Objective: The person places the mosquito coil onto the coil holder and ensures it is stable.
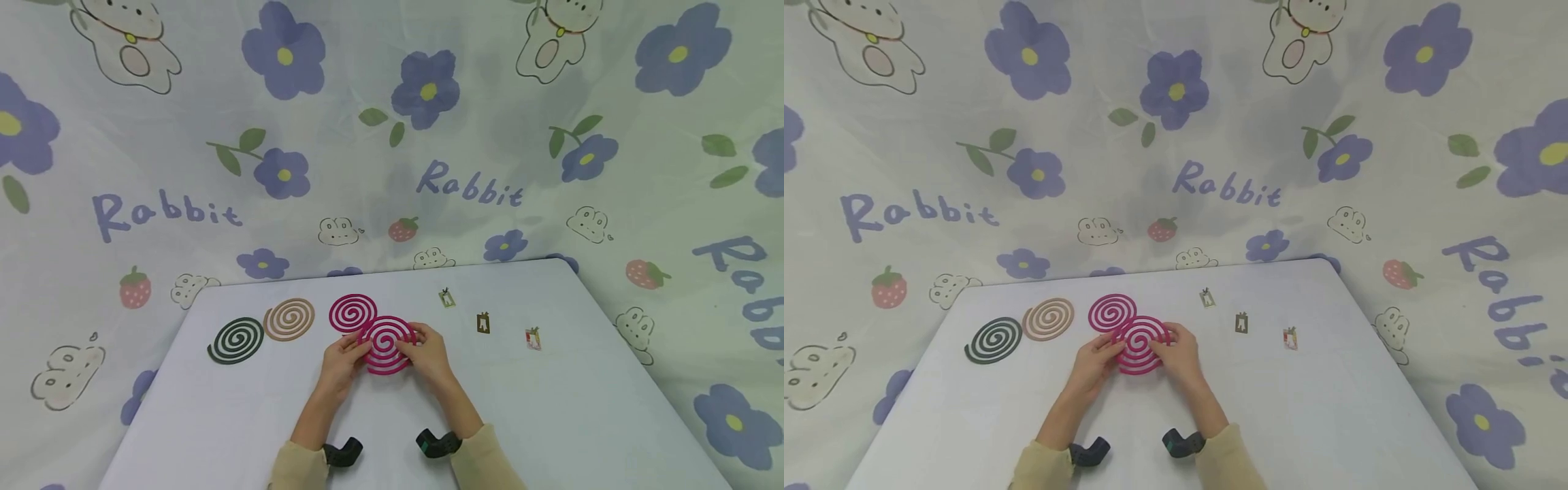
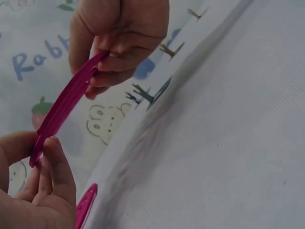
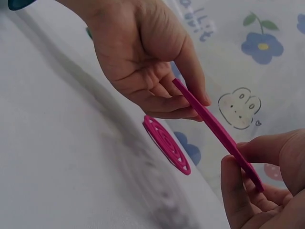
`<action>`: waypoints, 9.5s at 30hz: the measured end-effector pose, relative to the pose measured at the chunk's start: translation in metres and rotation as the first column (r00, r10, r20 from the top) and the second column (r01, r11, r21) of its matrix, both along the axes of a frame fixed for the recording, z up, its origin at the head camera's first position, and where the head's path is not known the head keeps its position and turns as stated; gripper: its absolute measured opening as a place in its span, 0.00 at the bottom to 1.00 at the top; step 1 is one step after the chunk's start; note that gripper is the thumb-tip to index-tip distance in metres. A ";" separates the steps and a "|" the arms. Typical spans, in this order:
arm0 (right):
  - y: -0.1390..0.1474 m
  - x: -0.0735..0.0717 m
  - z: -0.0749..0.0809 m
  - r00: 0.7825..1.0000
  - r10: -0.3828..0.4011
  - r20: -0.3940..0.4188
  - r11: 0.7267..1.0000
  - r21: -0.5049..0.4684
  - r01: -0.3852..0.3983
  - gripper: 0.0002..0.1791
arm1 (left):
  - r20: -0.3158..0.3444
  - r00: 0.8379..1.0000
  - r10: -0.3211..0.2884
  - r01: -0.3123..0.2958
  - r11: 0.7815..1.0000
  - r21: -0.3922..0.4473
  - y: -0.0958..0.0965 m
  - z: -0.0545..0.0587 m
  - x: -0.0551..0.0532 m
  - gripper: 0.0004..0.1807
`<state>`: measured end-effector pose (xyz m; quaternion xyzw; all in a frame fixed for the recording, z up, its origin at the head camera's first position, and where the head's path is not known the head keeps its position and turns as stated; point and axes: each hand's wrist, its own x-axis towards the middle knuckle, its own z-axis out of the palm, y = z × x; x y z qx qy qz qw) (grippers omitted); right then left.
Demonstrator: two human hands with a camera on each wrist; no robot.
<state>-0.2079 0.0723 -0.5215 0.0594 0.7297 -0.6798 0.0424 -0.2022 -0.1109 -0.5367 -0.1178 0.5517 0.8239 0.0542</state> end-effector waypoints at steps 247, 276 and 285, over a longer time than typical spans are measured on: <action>0.065 -0.044 -0.024 0.985 -0.107 0.139 0.986 0.141 0.087 0.22 | -0.047 0.975 -0.218 0.179 0.889 -0.421 0.090 -0.017 -0.055 0.20; 0.078 -0.039 -0.019 0.997 -0.045 0.065 0.953 0.302 0.023 0.26 | -0.057 0.973 -0.223 0.164 0.847 -0.506 0.082 -0.017 -0.053 0.22; 0.084 -0.032 -0.017 0.998 -0.032 0.051 0.931 0.364 0.011 0.25 | -0.046 0.969 -0.245 0.187 0.837 -0.514 0.079 -0.018 -0.051 0.24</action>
